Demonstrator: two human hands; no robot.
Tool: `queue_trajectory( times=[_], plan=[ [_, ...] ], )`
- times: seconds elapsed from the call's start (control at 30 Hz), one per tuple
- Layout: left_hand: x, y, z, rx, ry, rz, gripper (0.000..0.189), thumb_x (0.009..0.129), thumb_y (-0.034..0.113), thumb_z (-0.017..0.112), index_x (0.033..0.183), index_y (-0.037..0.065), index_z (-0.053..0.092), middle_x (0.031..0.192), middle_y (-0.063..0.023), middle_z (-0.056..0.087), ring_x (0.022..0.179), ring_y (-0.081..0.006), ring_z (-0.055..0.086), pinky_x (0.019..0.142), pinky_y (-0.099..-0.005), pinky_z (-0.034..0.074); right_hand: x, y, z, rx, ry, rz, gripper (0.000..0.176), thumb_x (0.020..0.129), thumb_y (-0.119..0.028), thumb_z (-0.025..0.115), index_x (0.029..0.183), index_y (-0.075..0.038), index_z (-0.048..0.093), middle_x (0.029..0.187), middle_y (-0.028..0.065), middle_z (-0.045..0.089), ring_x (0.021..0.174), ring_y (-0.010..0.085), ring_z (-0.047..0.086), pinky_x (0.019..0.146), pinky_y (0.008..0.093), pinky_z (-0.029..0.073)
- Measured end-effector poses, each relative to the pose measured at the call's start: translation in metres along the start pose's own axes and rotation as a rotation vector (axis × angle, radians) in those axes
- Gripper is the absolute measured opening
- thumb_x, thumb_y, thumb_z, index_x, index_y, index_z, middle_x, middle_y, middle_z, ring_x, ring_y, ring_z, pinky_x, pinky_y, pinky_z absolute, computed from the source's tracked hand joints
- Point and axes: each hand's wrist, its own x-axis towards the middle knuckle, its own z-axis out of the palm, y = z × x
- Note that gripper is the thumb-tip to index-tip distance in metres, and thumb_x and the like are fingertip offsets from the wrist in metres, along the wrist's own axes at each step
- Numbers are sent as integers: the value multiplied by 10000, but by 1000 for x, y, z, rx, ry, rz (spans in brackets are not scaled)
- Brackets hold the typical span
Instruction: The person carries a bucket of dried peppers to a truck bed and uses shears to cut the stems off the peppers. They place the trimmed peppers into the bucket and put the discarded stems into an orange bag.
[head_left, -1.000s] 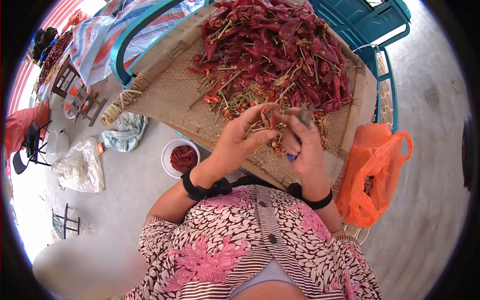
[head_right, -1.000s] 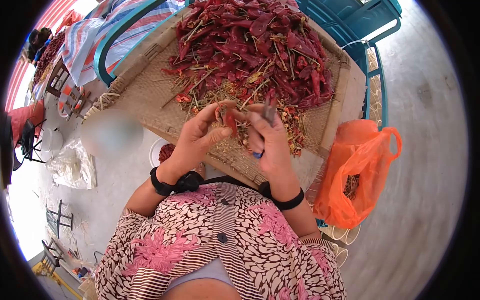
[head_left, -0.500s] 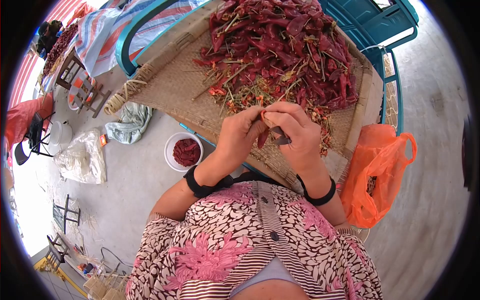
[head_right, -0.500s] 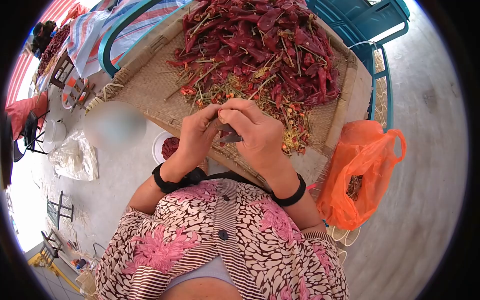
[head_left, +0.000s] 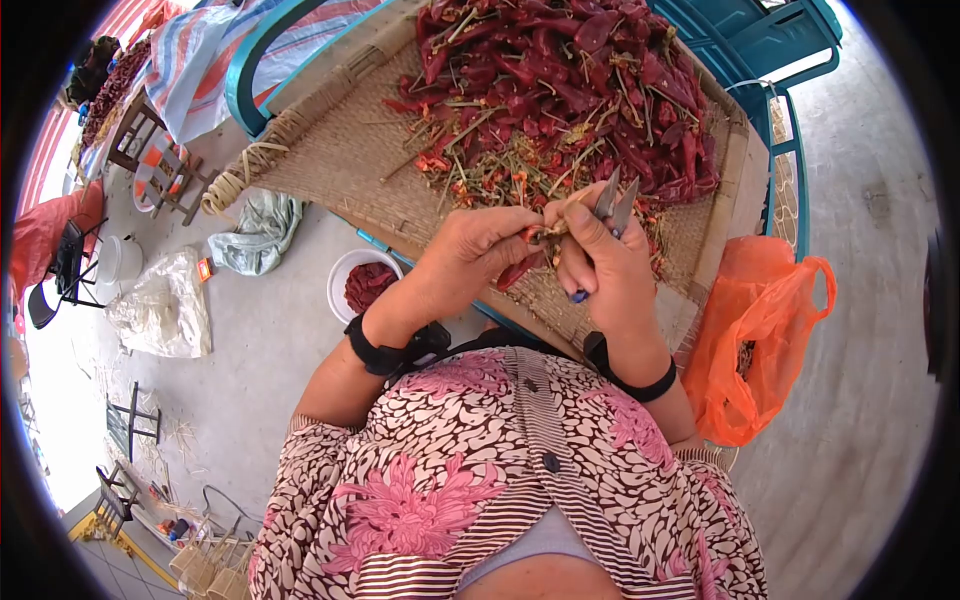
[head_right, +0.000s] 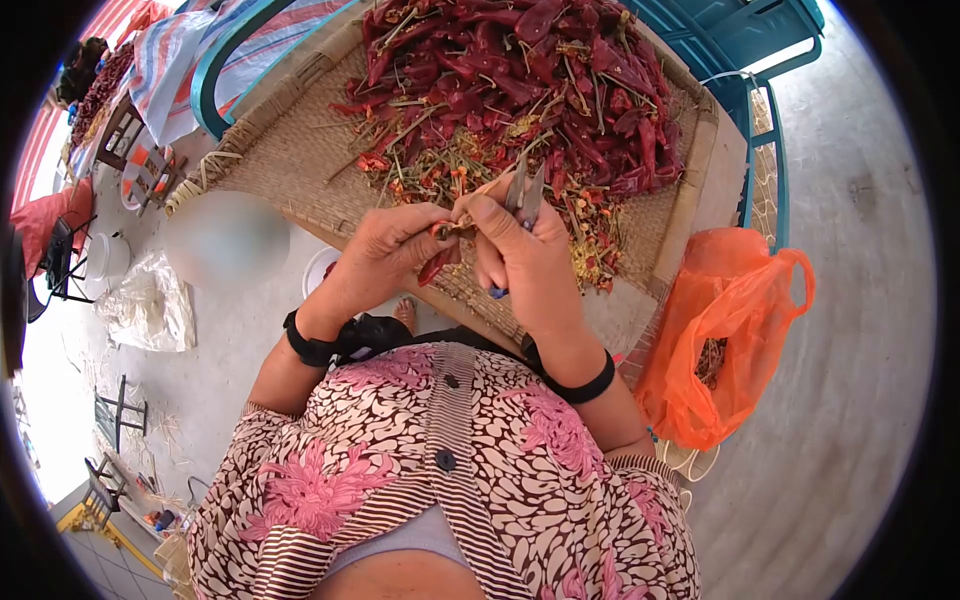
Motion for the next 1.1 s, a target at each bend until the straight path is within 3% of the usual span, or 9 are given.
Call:
queue_trajectory(
  times=[0.1, 0.2, 0.3, 0.4, 0.43, 0.53, 0.63, 0.77, 1.1],
  plan=[
    [3, -1, 1, -76, 42, 15, 105, 938, 105, 573, 933, 4, 601, 716, -9, 556, 596, -72, 506, 530, -235, 426, 2, -1, 1, 286, 76, 125, 133, 949, -199, 588, 925, -68, 582, 796, 31, 613, 424, 34, 385, 408, 209, 352],
    [2, -1, -6, -201, -74, -148, 184, 935, 130, 585, 1069, 7, 605, 860, -38, 632, 745, -100, 581, 677, -238, 471, 3, 1, 1, 350, 104, 52, 150, 940, -219, 603, 938, -70, 579, 885, 53, 630, 411, 32, 364, 399, 211, 337],
    [0, 1, -3, -414, -17, -182, 235, 925, 119, 599, 1135, 15, 574, 883, -43, 637, 775, -103, 592, 689, -245, 485, 6, -5, -26, -163, 159, -79, 245, 899, -280, 655, 968, -60, 571, 948, 85, 635, 502, 108, 466, 488, 273, 406],
    [-2, 4, -7, -514, -26, -171, 303, 906, 101, 623, 1187, 20, 542, 914, -53, 639, 786, -104, 597, 693, -252, 492, 17, 5, -44, -1207, 406, -319, 352, 863, -330, 693, 994, -32, 557, 928, 105, 633, 658, 193, 572, 621, 341, 461],
    [-3, 4, -7, -504, -17, -177, 321, 899, 95, 631, 1197, 19, 537, 929, -54, 637, 800, -109, 599, 710, -257, 495, 17, 0, -42, -1347, 411, -116, 420, 837, -347, 710, 1018, -4, 548, 906, 125, 627, 821, 260, 601, 750, 385, 462],
    [-3, 2, -7, -494, 21, -152, 372, 879, 76, 651, 1224, 17, 525, 985, -57, 632, 858, -125, 606, 776, -273, 500, 11, -6, -39, -1140, 263, 48, 399, 847, -309, 695, 1075, -11, 557, 903, 123, 628, 792, 239, 607, 730, 346, 471],
    [-2, -2, -6, -505, 63, -94, 408, 864, 59, 661, 1244, 20, 519, 1068, -65, 626, 949, -139, 606, 865, -288, 490, -4, -24, -15, -738, 29, -23, 393, 841, -296, 697, 1102, -28, 579, 907, 121, 625, 778, 213, 613, 696, 312, 477],
    [-3, -2, -7, -497, 85, -95, 433, 849, 37, 669, 1255, 19, 518, 1164, -69, 607, 1038, -146, 592, 928, -294, 471, -11, -31, 2, -1098, -25, -349, 337, 821, -246, 710, 1063, -30, 617, 919, 107, 630, 735, 206, 631, 633, 301, 494],
    [-3, 1, -7, -94, 156, -10, 419, 852, 18, 664, 1253, 9, 542, 1123, -45, 628, 1020, -116, 593, 913, -272, 474, -9, -30, 10, -1380, 53, -479, 303, 790, -196, 713, 1047, -62, 623, 921, 92, 650, 748, 268, 658, 615, 345, 516]
  ],
)
